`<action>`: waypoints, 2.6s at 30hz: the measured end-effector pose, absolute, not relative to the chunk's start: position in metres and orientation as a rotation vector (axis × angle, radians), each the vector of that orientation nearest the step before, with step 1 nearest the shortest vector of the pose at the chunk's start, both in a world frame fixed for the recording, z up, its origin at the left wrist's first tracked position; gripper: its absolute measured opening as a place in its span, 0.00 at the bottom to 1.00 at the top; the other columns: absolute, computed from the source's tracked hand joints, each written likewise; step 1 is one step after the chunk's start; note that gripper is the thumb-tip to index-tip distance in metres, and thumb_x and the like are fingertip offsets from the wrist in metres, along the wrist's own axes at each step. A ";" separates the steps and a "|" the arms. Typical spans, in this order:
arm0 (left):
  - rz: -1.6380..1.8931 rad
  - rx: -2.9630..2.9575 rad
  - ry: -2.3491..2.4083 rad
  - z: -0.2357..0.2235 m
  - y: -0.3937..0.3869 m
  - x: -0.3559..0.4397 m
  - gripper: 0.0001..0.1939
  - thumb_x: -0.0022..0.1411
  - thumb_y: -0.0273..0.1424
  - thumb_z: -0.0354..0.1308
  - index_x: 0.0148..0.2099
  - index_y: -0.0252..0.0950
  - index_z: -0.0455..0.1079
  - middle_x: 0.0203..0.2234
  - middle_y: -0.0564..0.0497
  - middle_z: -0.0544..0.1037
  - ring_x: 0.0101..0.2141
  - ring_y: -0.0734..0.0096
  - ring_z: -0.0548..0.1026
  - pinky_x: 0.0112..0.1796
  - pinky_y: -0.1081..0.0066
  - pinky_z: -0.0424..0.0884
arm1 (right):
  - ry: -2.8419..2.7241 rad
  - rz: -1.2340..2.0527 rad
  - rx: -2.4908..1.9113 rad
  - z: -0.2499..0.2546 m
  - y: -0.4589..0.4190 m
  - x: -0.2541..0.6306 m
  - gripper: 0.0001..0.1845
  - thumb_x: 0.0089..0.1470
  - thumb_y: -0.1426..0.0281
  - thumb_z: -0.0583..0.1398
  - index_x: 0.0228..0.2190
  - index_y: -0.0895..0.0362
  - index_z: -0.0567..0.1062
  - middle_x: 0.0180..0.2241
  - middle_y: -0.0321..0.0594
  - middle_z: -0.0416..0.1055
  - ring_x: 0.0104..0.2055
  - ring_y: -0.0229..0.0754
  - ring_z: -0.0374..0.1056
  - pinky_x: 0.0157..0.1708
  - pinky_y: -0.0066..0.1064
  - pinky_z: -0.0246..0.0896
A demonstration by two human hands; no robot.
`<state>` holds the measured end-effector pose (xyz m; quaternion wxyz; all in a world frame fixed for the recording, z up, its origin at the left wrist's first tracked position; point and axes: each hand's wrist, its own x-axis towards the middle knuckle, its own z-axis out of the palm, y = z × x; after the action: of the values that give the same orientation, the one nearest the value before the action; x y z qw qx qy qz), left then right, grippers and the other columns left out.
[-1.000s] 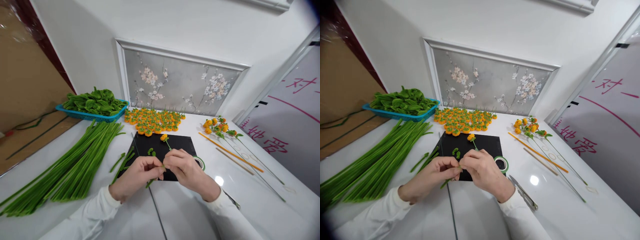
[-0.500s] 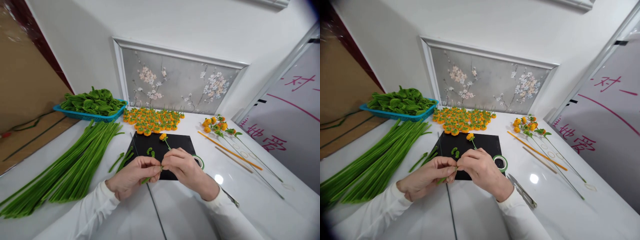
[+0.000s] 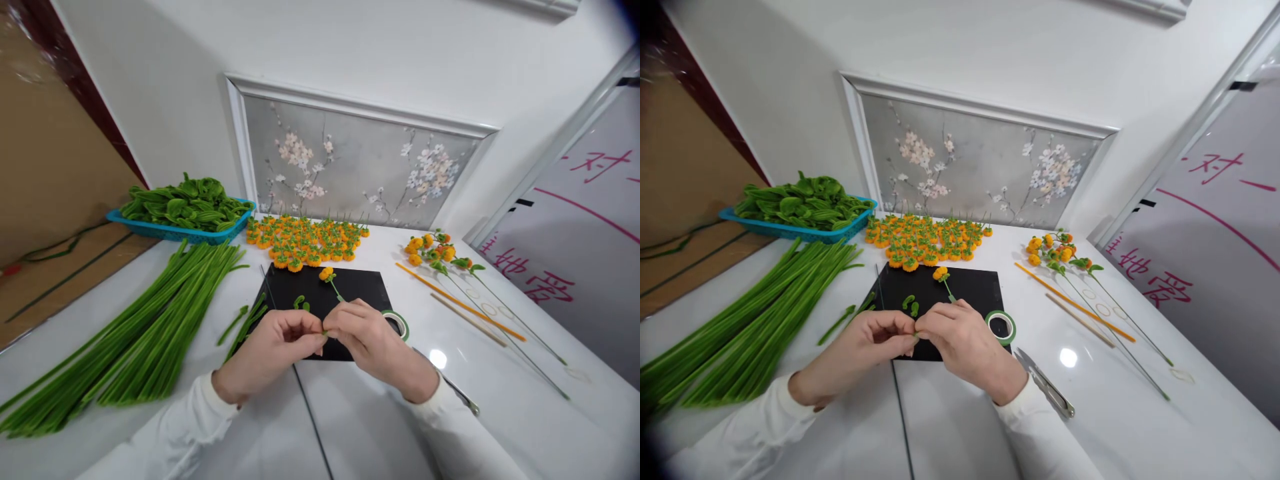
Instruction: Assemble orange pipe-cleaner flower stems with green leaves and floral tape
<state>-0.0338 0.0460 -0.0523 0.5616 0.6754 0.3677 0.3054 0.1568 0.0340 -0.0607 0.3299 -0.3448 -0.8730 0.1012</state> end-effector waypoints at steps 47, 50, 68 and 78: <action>0.584 1.212 0.895 -0.042 0.039 -0.034 0.14 0.57 0.42 0.58 0.32 0.34 0.69 0.22 0.58 0.63 0.19 0.81 0.48 0.18 0.76 0.43 | -1.977 0.464 -0.976 -0.060 0.034 0.158 0.08 0.59 0.77 0.52 0.34 0.56 0.70 0.31 0.37 0.68 0.32 0.36 0.65 0.33 0.27 0.62; 0.572 1.193 0.972 -0.041 0.038 -0.033 0.15 0.58 0.43 0.55 0.34 0.35 0.68 0.23 0.57 0.63 0.20 0.79 0.49 0.19 0.75 0.42 | -1.926 0.291 -0.990 -0.060 0.034 0.159 0.10 0.60 0.76 0.51 0.35 0.55 0.72 0.35 0.41 0.68 0.36 0.38 0.66 0.35 0.30 0.63; 0.578 1.369 0.927 -0.049 0.040 -0.034 0.14 0.60 0.41 0.54 0.32 0.34 0.68 0.23 0.57 0.66 0.18 0.81 0.51 0.19 0.75 0.46 | -2.228 -0.014 -0.969 -0.065 0.031 0.153 0.14 0.60 0.79 0.50 0.37 0.56 0.74 0.36 0.42 0.70 0.37 0.40 0.65 0.37 0.33 0.59; 0.517 1.456 0.933 -0.049 0.042 -0.035 0.13 0.58 0.38 0.56 0.27 0.34 0.71 0.17 0.58 0.66 0.16 0.81 0.51 0.19 0.74 0.47 | -2.292 -0.193 -0.987 -0.064 0.034 0.165 0.13 0.60 0.78 0.50 0.37 0.56 0.73 0.35 0.42 0.69 0.35 0.40 0.62 0.35 0.33 0.58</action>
<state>-0.0348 0.0418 -0.0489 0.6197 0.6332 0.4055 0.2250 0.1648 0.0341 -0.0636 0.3139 -0.3745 -0.8694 -0.0732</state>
